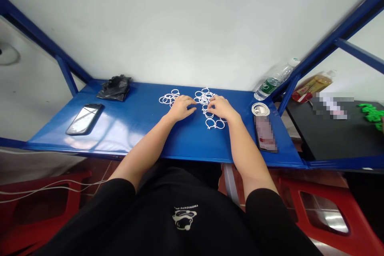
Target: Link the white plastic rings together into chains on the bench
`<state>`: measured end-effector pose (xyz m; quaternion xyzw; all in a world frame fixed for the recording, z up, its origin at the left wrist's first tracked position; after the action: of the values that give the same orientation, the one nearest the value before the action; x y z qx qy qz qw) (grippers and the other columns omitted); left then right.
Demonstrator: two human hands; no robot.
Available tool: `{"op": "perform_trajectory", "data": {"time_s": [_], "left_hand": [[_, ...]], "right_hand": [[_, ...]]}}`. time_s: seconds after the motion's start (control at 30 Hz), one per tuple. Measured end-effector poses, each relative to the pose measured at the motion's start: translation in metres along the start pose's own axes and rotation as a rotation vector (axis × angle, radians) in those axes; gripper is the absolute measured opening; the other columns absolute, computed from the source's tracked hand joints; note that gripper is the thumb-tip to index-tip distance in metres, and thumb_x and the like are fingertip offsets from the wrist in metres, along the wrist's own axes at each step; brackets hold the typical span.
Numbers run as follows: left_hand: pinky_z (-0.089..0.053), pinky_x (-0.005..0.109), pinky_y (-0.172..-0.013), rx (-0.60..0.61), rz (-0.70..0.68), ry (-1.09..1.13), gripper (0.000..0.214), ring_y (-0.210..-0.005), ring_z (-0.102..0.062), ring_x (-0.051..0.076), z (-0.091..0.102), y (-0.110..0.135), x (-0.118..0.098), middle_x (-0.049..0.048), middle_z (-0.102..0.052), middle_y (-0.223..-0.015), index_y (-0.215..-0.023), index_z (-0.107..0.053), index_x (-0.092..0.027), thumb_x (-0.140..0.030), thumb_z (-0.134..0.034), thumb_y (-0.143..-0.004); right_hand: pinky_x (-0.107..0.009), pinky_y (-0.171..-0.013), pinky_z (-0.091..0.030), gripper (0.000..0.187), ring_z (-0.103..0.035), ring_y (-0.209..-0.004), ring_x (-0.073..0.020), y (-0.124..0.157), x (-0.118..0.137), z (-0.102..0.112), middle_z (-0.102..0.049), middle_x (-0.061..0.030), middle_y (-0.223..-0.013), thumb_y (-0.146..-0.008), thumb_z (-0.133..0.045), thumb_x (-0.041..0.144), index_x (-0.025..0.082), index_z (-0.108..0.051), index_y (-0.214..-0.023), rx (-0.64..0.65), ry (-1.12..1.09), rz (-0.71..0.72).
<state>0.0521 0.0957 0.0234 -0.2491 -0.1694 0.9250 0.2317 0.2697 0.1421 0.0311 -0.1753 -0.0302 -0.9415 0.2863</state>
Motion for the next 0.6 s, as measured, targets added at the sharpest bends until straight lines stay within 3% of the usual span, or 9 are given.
{"op": "perform_trajectory", "data": {"time_s": [0.27,0.47,0.6], "left_hand": [[-0.051,0.043,-0.100,0.057,-0.029,0.063,0.027,-0.106,-0.072,0.027,-0.008,-0.002,-0.001,0.0064,-0.081,-0.113,-0.122,-0.078,-0.023,-0.027,-0.072,-0.096],[-0.052,0.044,-0.101,0.052,-0.014,0.090,0.027,-0.103,-0.073,0.027,-0.010,-0.002,-0.005,0.0067,-0.082,-0.108,-0.119,-0.079,-0.023,-0.034,-0.076,-0.095],[-0.054,0.038,-0.099,0.025,0.031,0.305,0.026,-0.102,-0.075,0.023,-0.007,-0.001,-0.007,0.0064,-0.082,-0.111,-0.119,-0.080,-0.021,-0.027,-0.060,-0.103]], "right_hand": [[-0.053,-0.108,-0.049,0.012,-0.064,-0.115,-0.0312,-0.001,0.016,0.002,-0.071,-0.0086,-0.120,-0.092,-0.076,0.033,0.029,-0.087,-0.097,-0.127,-0.115,0.112],[-0.042,-0.092,-0.054,0.019,-0.069,-0.097,-0.0251,0.001,0.023,0.010,-0.075,-0.0065,-0.105,-0.095,-0.071,0.032,0.029,-0.087,-0.105,-0.223,-0.252,0.138],[-0.038,-0.084,-0.052,0.020,-0.066,-0.085,-0.0224,0.001,0.034,0.009,-0.075,-0.0052,-0.098,-0.093,-0.072,0.030,0.028,-0.084,-0.109,-0.306,-0.256,0.173]]}}
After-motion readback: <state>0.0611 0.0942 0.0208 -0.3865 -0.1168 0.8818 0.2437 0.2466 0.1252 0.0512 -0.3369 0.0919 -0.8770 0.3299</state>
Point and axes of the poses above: each hand's wrist, its own y-axis away from the middle knuckle, its own z-axis out of the back of the hand, x = y × z, the point moved 5 cm from there along -y, towards the middle knuckle
